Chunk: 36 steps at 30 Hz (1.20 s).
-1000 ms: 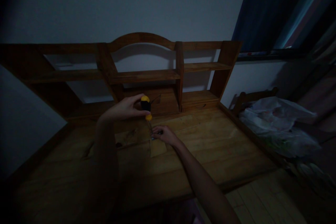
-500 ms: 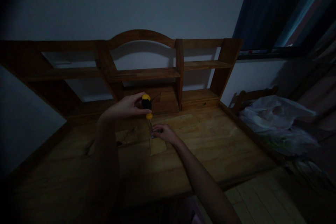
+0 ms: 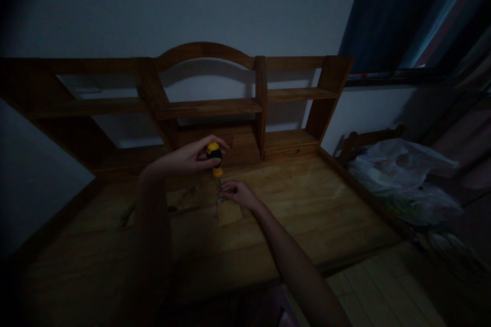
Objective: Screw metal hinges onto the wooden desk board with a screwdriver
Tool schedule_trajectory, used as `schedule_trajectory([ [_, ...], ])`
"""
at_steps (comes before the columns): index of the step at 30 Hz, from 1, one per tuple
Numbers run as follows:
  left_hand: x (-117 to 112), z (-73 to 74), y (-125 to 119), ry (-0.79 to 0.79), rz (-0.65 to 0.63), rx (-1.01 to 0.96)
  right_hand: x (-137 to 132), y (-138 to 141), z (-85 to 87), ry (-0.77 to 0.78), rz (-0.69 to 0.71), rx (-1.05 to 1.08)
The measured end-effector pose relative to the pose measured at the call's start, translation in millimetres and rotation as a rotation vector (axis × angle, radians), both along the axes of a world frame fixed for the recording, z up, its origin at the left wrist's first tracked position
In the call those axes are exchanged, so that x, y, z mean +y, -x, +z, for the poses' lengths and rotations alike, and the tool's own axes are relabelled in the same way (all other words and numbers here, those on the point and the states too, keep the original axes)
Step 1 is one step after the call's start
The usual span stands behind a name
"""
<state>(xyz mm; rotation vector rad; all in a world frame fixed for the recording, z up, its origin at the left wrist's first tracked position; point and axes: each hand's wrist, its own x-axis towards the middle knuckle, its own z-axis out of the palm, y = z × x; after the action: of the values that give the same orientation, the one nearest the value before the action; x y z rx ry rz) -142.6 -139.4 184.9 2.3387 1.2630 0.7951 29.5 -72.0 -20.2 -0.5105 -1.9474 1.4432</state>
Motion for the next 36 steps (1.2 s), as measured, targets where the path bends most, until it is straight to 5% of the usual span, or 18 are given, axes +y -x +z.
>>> schedule_trajectory([
  [6, -2, 3.4, 6, 0.092, -0.088, -0.051, 1, 0, -1.0, -0.002, 0.004, 0.020],
  [13, 12, -2.3, -2, -0.212, 0.378, 0.119, 7, -6, 9.5, 0.155, -0.041, 0.152],
  [25, -5, -0.3, 2, 0.000, 0.127, 0.091, 7, -8, 13.4, 0.205, -0.019, 0.213],
  [36, 4, -2.5, -11, -0.213, 0.287, 0.124, 2, -10, 19.2, 0.185, -0.036, 0.177],
])
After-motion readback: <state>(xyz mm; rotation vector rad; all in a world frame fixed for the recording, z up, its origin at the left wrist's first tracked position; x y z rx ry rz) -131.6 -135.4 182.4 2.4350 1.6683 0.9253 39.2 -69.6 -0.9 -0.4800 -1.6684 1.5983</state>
